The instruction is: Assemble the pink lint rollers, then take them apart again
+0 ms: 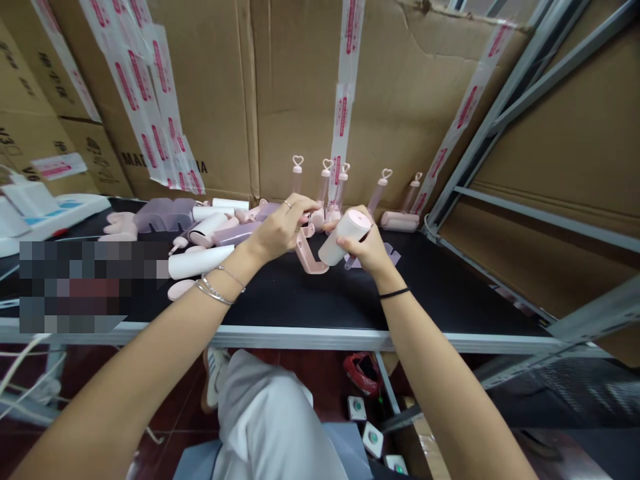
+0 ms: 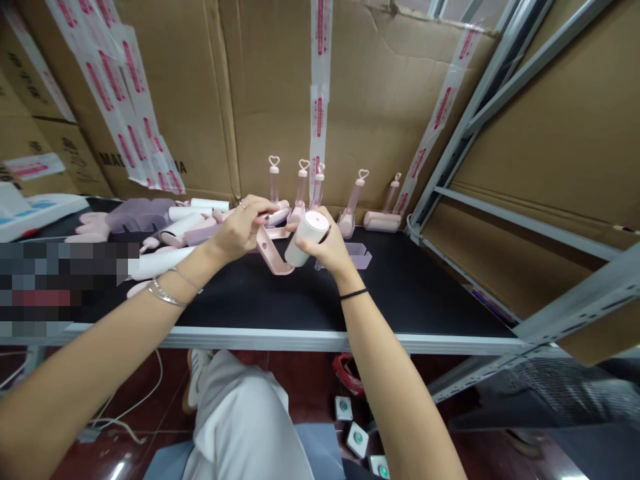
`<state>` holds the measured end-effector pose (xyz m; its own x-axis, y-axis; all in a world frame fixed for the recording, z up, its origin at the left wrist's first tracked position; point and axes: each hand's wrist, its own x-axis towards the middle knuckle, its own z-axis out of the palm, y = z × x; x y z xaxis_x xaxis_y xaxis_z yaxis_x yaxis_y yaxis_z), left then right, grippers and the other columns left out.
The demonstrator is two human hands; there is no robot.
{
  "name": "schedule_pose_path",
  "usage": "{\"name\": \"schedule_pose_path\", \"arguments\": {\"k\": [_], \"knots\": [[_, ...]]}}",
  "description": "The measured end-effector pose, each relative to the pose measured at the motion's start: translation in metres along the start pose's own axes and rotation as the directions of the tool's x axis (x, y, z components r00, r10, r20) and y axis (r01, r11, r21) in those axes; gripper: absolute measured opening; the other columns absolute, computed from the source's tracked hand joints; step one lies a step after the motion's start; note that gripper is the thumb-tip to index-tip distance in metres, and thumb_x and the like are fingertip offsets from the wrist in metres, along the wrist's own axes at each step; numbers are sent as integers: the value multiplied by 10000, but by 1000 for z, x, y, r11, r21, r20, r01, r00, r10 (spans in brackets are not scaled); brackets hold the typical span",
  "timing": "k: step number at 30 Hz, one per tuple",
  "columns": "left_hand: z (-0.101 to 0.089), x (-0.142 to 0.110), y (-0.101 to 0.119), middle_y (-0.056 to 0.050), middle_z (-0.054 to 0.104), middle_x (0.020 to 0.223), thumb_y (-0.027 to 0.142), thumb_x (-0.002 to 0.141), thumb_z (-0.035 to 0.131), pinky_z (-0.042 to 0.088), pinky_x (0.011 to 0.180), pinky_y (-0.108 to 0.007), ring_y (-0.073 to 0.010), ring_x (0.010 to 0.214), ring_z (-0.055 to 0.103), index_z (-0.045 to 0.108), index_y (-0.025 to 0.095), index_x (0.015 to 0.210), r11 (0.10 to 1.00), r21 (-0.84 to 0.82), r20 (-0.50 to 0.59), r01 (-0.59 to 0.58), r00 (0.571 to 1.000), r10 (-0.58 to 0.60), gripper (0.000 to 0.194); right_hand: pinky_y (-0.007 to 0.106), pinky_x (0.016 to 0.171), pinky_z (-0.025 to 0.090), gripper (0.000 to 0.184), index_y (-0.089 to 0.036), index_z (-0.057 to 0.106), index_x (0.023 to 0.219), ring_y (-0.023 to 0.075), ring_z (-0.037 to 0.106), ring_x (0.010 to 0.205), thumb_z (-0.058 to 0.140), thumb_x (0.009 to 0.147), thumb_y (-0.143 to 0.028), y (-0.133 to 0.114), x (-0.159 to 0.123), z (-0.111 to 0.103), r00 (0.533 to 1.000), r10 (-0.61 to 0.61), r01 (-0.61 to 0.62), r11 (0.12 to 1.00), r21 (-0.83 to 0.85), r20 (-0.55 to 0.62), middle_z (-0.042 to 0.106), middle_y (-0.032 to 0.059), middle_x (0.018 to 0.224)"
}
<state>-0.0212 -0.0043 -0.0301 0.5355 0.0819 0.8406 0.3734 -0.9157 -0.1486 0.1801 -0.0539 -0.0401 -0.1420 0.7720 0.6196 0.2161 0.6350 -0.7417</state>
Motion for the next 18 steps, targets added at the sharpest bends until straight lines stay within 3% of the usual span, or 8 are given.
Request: {"name": "schedule_pose_path", "arguments": {"k": [4,6,9,11,14,18], "knots": [[4,-2,-4,-161,656,1184,256,981,328,453,1003,-478,-265,1164,576,604,135,1192,981,129,77,147,985,-157,368,285,584,483,576,-255,453,940,181,624,748,764,605,-607,0,0,3,992,48,-35,993,109,-114,677,44,972],[11,-2,0,-184,618,1281,270,975,344,363,1079,-551,-313,1295,485,596,125,1229,955,177,84,238,963,-256,386,242,437,383,583,-255,469,967,114,522,546,739,627,-645,4,1,6,981,108,-88,988,127,-159,634,5,851],[20,-2,10,-201,524,1415,425,970,385,298,1137,-553,-321,1390,397,475,116,1375,957,57,142,283,947,-289,517,242,339,245,609,-263,463,1010,70,333,385,649,674,-736,12,2,10,959,230,-206,966,155,-163,489,-60,644],[22,-3,18,-214,469,1465,518,912,490,357,1117,-505,-319,1372,438,341,124,1466,949,-81,234,304,932,-278,695,247,336,251,644,-262,465,1049,77,335,387,618,681,-768,14,3,12,961,249,-229,961,156,-120,461,-63,625],[25,-3,26,-239,412,1500,424,824,638,444,1051,-449,-326,1309,519,188,128,1525,903,-188,316,387,894,-318,884,246,409,362,674,-257,476,1075,111,476,521,639,664,-766,17,5,12,980,185,-178,980,93,-73,526,-23,729],[22,-3,24,-189,434,1496,262,802,622,417,1086,-455,-311,1331,491,242,161,1508,895,-132,248,426,888,-387,808,261,561,443,559,-249,458,1034,142,544,710,487,794,-753,23,6,6,979,90,-100,994,-43,-181,541,12,847]]}}
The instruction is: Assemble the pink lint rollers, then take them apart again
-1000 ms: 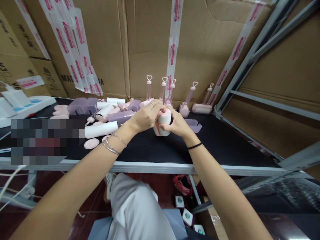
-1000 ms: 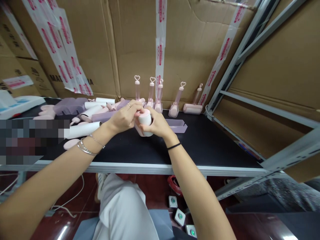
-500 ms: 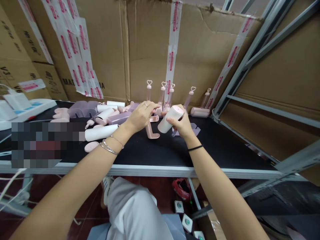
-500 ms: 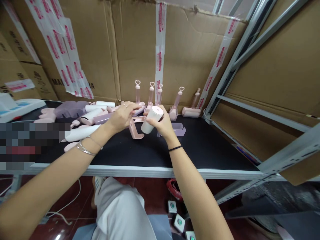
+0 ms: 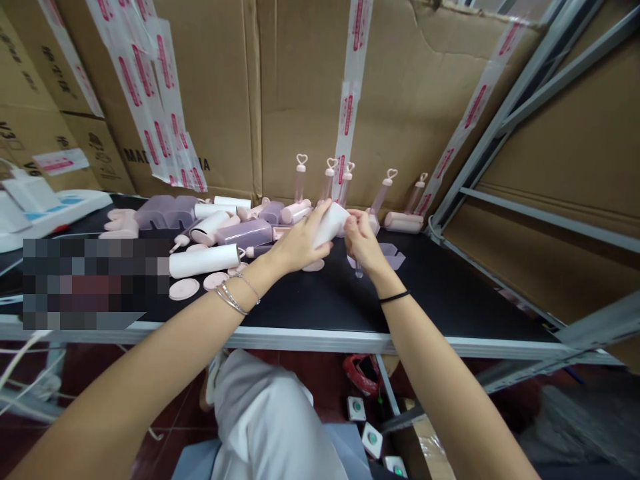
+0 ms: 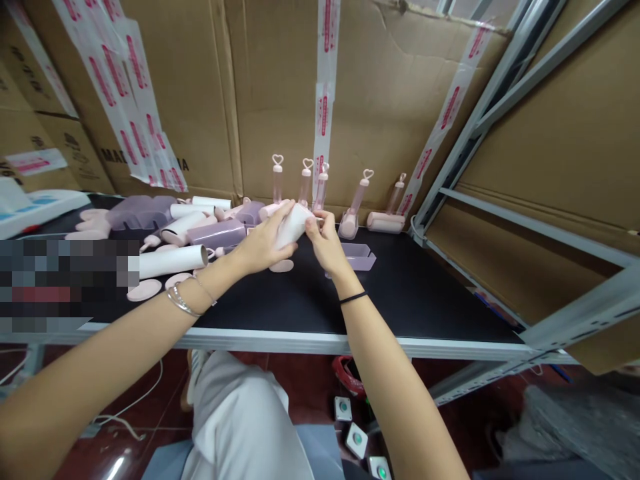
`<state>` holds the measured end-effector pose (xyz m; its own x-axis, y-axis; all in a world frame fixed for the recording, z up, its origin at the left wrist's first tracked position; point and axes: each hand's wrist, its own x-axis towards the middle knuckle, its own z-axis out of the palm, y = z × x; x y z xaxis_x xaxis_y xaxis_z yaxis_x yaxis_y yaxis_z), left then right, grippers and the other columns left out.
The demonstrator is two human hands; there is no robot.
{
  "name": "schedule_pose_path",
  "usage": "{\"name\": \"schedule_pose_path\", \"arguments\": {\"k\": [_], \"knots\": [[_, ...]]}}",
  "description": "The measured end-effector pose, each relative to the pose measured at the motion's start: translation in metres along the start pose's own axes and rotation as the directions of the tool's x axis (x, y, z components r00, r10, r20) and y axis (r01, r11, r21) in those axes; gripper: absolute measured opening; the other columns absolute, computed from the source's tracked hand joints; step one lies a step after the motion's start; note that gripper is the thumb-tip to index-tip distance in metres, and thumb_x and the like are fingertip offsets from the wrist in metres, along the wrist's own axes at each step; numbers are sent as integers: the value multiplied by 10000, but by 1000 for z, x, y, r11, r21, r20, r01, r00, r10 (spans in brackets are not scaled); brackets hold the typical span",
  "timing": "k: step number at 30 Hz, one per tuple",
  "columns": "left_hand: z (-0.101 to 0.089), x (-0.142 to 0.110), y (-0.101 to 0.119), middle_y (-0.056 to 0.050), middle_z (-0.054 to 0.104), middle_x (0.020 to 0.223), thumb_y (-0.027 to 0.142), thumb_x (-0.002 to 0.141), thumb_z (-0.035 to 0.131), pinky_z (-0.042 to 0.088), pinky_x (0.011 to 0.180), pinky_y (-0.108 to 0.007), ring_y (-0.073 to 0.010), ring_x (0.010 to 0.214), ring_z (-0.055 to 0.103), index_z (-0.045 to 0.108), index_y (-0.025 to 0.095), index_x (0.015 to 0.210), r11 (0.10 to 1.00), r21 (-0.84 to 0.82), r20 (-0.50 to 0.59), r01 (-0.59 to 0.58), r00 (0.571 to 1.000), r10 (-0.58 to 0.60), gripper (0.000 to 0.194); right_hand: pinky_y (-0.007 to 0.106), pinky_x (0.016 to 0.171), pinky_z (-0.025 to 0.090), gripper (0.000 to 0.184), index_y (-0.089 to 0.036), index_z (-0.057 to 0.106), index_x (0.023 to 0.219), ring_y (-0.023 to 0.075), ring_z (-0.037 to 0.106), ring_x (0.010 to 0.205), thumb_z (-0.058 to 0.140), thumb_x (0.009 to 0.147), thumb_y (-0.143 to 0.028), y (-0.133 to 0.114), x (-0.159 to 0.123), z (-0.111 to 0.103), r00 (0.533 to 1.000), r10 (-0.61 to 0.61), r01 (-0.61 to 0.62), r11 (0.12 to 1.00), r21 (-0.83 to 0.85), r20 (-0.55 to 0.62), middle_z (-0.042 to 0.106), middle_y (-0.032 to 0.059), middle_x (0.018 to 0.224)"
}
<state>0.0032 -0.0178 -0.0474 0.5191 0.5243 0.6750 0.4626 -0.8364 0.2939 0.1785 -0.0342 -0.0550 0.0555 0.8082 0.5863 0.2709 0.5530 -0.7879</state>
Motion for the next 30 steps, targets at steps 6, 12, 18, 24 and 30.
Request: {"name": "schedule_pose_path", "arguments": {"k": [6,12,18,24,30], "knots": [[-12,0,-7,-170,460,1451,236,819,596,404,1085,-512,-316,1330,462,281,172,1493,971,172,-47,167,986,-161,747,306,674,423,261,-240,438,835,158,496,668,327,964,-438,0,-4,-7,984,-180,166,924,-344,-9,513,-1,730],[-14,-1,1,-160,412,1468,196,806,584,475,1000,-516,-338,1275,506,272,235,1512,939,277,45,206,973,-227,772,329,784,446,173,-220,528,839,200,581,817,375,913,-253,-6,-5,-5,963,-244,266,834,-483,109,633,56,848],[-12,-2,0,-144,329,1549,178,787,578,440,1058,-504,-336,1359,418,228,237,1532,948,270,103,170,974,-204,825,316,672,425,245,-212,593,854,193,579,645,365,930,-256,-11,-8,-5,977,-149,210,813,-543,156,621,31,679],[-14,-2,3,-147,343,1542,184,786,576,450,1052,-489,-346,1358,425,233,234,1538,938,287,134,196,961,-242,829,318,679,425,256,-206,623,851,195,591,637,377,914,-237,-11,-7,-6,976,-125,205,801,-563,177,626,27,658],[-12,-4,4,-152,364,1519,215,798,573,521,942,-437,-342,1267,514,213,242,1543,917,368,150,156,963,-224,827,317,693,423,267,-204,638,841,199,580,649,380,905,-233,-9,-7,-8,980,-80,175,788,-590,183,625,32,659]]}}
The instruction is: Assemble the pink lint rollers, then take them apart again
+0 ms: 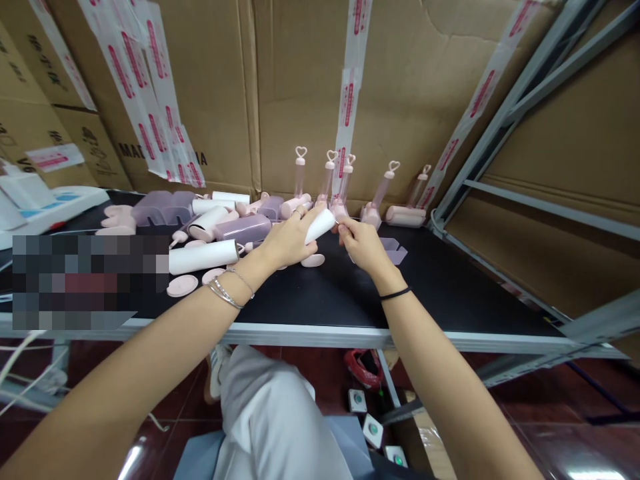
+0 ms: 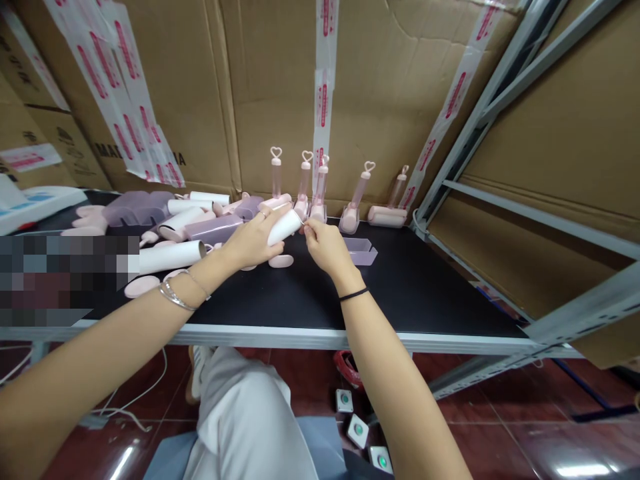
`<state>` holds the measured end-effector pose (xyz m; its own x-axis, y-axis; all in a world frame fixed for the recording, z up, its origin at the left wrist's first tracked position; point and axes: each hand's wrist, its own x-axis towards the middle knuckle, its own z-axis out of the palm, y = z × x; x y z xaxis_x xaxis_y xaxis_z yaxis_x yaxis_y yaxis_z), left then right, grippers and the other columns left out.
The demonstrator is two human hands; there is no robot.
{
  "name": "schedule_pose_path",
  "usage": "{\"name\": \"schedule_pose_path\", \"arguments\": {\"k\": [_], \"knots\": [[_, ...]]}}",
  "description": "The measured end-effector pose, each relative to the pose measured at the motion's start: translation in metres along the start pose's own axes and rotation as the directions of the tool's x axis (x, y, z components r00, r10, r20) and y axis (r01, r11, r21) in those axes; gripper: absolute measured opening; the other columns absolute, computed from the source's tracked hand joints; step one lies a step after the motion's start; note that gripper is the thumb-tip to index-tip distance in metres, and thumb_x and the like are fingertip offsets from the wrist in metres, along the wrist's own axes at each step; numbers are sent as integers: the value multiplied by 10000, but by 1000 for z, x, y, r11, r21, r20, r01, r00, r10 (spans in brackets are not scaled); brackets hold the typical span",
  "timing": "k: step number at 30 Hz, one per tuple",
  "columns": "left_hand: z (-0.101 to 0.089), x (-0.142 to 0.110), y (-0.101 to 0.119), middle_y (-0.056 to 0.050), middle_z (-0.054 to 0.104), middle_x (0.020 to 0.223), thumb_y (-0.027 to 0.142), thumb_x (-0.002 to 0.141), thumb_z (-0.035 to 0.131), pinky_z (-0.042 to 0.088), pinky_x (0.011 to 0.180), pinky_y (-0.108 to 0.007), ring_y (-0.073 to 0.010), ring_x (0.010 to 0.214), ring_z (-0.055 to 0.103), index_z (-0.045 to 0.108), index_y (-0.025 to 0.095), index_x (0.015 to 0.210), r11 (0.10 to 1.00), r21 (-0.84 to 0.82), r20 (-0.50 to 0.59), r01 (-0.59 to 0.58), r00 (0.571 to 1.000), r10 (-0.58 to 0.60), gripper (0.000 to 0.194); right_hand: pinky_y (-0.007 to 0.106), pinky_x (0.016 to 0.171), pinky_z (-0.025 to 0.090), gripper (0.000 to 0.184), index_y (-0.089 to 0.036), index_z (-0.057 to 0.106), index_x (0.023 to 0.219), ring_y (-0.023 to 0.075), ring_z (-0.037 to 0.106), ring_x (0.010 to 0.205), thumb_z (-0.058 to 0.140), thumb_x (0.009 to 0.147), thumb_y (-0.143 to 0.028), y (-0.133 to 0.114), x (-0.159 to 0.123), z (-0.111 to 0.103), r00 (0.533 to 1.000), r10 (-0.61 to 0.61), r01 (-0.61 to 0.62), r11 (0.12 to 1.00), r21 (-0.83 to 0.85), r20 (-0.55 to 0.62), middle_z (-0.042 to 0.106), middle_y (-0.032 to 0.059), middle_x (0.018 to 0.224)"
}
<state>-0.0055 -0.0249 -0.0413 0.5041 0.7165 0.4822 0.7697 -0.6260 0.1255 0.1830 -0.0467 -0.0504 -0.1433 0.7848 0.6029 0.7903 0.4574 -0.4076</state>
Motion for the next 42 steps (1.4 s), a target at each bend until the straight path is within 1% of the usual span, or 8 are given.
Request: {"name": "schedule_pose_path", "arguments": {"k": [7,12,15,24,29,35,39,42], "knots": [[2,1,1,-148,398,1491,225,789,576,516,932,-467,-342,1174,584,263,251,1526,999,-34,17,23,1000,-22,801,313,673,409,276,-203,616,849,208,578,652,354,924,-252,2,1,2,997,78,-78,996,-37,-19,619,43,668],[1,7,-5,-143,459,1450,247,784,608,407,1084,-476,-317,1320,457,343,170,1461,972,-223,-120,73,988,-102,731,309,669,382,232,-208,578,845,215,581,666,364,921,-253,2,1,2,988,126,-131,990,-55,-87,620,44,690],[1,9,-9,-145,515,1379,318,798,633,393,1086,-500,-319,1305,468,379,156,1414,952,-286,-181,107,970,-163,686,303,653,352,188,-215,546,812,216,573,681,403,917,-279,1,1,2,986,119,-127,990,-67,-112,622,47,714],[5,9,-11,-157,501,1403,341,808,637,395,1079,-488,-307,1295,486,384,158,1405,941,-322,-170,102,972,-163,674,298,646,361,179,-224,505,766,192,536,658,421,914,-279,-2,0,1,992,65,-69,997,-33,-112,589,28,696],[4,8,-11,-128,484,1458,293,827,614,348,1139,-442,-263,1356,447,361,172,1437,946,-317,-212,-63,977,-6,672,292,701,438,184,-207,563,953,171,555,696,481,904,-364,-7,-1,1,997,17,-7,991,132,-71,623,13,761],[3,7,-8,-108,410,1538,265,858,598,280,1192,-412,-241,1436,355,332,182,1480,922,-285,-169,-263,960,222,681,309,741,492,536,-206,468,1242,203,618,893,614,816,-497,-7,-1,3,995,-23,55,946,319,-102,655,73,1094],[-6,9,-11,-110,395,1547,263,854,585,258,1195,-451,-251,1450,326,331,170,1482,945,-198,-116,-261,963,242,683,314,711,477,481,-214,483,1157,192,602,791,642,772,-454,-7,-2,-2,987,31,1,979,202,-155,654,47,977],[-17,9,-18,-130,512,1447,268,874,507,368,1121,-442,-266,1346,467,459,153,1394,988,-97,-37,-116,993,113,534,342,755,469,404,-213,477,1100,207,589,806,625,768,-389,-6,-1,-8,958,117,-94,991,98,-262,628,43,914]]}}
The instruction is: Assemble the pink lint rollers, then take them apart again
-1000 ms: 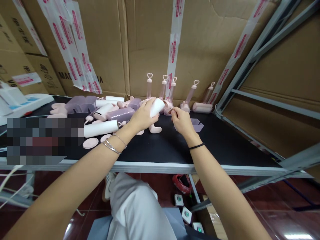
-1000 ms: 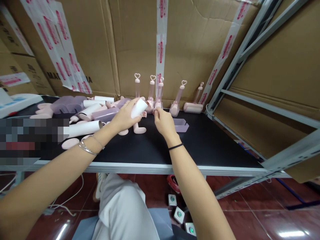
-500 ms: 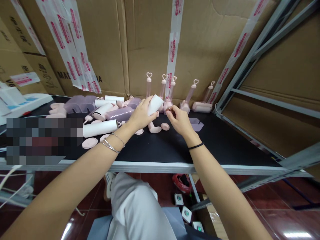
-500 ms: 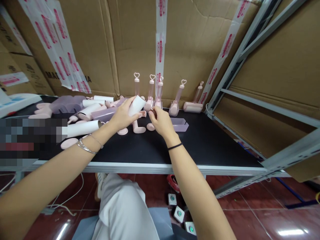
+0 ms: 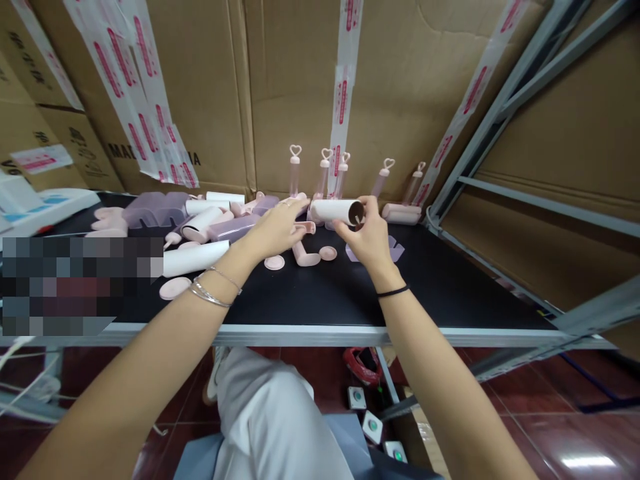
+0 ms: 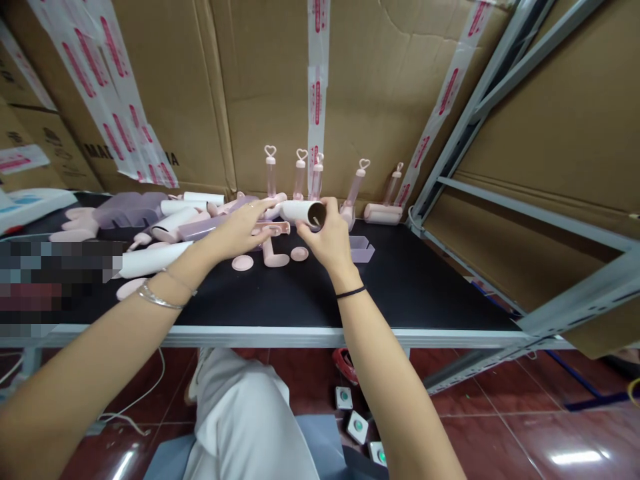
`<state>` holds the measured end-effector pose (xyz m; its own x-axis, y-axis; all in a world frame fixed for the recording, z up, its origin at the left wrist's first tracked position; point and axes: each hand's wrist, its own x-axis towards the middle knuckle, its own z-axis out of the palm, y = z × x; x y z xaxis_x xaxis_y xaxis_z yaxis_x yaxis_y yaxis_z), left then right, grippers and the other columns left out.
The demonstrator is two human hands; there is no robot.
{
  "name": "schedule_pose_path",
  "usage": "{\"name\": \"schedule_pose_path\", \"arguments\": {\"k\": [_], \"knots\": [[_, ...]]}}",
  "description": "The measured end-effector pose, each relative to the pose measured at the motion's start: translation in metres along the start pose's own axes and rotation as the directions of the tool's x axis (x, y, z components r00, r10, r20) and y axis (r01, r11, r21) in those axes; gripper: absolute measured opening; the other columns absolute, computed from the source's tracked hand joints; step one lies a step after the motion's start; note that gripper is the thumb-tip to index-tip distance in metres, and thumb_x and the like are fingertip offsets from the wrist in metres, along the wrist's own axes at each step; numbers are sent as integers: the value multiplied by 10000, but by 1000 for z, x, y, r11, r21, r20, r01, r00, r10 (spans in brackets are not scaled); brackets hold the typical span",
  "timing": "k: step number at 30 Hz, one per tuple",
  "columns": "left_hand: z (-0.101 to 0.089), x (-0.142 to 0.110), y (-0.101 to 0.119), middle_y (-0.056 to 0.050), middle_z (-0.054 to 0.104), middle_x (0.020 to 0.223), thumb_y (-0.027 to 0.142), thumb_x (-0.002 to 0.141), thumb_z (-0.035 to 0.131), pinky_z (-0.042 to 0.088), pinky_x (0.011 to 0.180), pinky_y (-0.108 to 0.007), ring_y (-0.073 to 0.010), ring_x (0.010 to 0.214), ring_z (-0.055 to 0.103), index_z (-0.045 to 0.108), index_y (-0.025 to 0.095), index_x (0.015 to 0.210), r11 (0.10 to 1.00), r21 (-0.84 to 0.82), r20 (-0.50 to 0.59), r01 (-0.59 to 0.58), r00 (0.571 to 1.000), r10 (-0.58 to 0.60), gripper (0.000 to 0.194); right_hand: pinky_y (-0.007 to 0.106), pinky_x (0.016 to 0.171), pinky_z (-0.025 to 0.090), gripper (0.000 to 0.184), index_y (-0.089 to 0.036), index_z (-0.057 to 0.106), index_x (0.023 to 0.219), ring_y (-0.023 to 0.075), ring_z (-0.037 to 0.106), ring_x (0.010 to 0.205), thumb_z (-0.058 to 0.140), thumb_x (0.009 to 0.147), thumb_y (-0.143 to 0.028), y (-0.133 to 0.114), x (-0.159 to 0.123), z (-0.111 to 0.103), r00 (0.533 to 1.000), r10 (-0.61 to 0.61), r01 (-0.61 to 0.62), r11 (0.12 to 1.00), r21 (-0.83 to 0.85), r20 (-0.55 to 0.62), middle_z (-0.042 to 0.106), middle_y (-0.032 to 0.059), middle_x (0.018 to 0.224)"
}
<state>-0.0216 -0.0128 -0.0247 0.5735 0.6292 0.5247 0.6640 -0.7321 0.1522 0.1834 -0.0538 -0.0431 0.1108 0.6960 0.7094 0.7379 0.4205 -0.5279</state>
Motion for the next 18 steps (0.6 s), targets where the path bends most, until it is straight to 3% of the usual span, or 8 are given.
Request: {"name": "schedule_pose_path", "arguments": {"k": [2,4,6,8,10,13,16,18], "knots": [[-6,-2,-6,-131,634,1276,277,856,500,475,991,-398,-273,1167,603,590,154,1245,987,81,101,137,984,-145,418,367,793,469,383,-205,489,1087,238,586,888,626,760,-350,1,1,-2,1000,18,-18,994,-104,-7,604,70,961],[-8,-5,-12,-101,704,1091,284,814,537,520,856,-347,-260,979,669,668,177,1081,969,145,249,199,941,-230,317,377,796,473,368,-197,523,1075,266,583,942,642,740,-297,3,0,-2,997,27,-8,973,-232,77,569,101,1031],[-5,-7,-17,-60,727,929,250,784,549,519,787,-309,-232,854,682,696,206,972,974,150,387,167,897,-213,243,369,769,478,370,-200,558,1101,271,597,924,627,738,-210,5,-2,-1,979,42,29,940,-340,198,537,117,1076],[-1,-7,-19,-32,717,787,218,791,523,510,760,-291,-211,771,674,706,226,891,985,135,455,110,876,-160,209,359,752,477,422,-219,578,1161,260,615,871,594,747,-138,7,-5,1,951,46,85,913,-400,307,525,115,1076],[3,-7,-19,-32,710,744,219,808,509,506,736,-292,-208,730,666,708,224,863,984,155,455,90,877,-152,207,356,759,477,495,-234,578,1218,250,622,834,596,741,-105,10,-8,2,921,39,139,896,-422,387,524,112,1066],[5,-7,-19,-52,743,879,226,826,513,508,729,-293,-212,762,676,694,214,954,975,196,413,102,893,-177,222,352,785,479,540,-234,571,1254,238,621,826,620,735,-98,12,-11,3,892,52,161,893,-421,450,529,109,1070],[6,-7,-20,-106,734,1028,232,864,496,516,787,-318,-241,876,693,641,181,1055,965,214,344,154,912,-222,245,358,809,479,447,-202,559,1236,245,607,883,587,793,-150,12,-10,3,915,59,111,915,-388,399,533,117,1075],[8,-5,-20,-149,711,1076,226,886,473,518,828,-357,-272,952,684,609,145,1087,966,183,274,182,934,-228,256,375,824,477,340,-176,552,1176,254,586,921,566,850,-273,11,-8,4,944,43,69,943,-325,326,538,124,1077]]}}
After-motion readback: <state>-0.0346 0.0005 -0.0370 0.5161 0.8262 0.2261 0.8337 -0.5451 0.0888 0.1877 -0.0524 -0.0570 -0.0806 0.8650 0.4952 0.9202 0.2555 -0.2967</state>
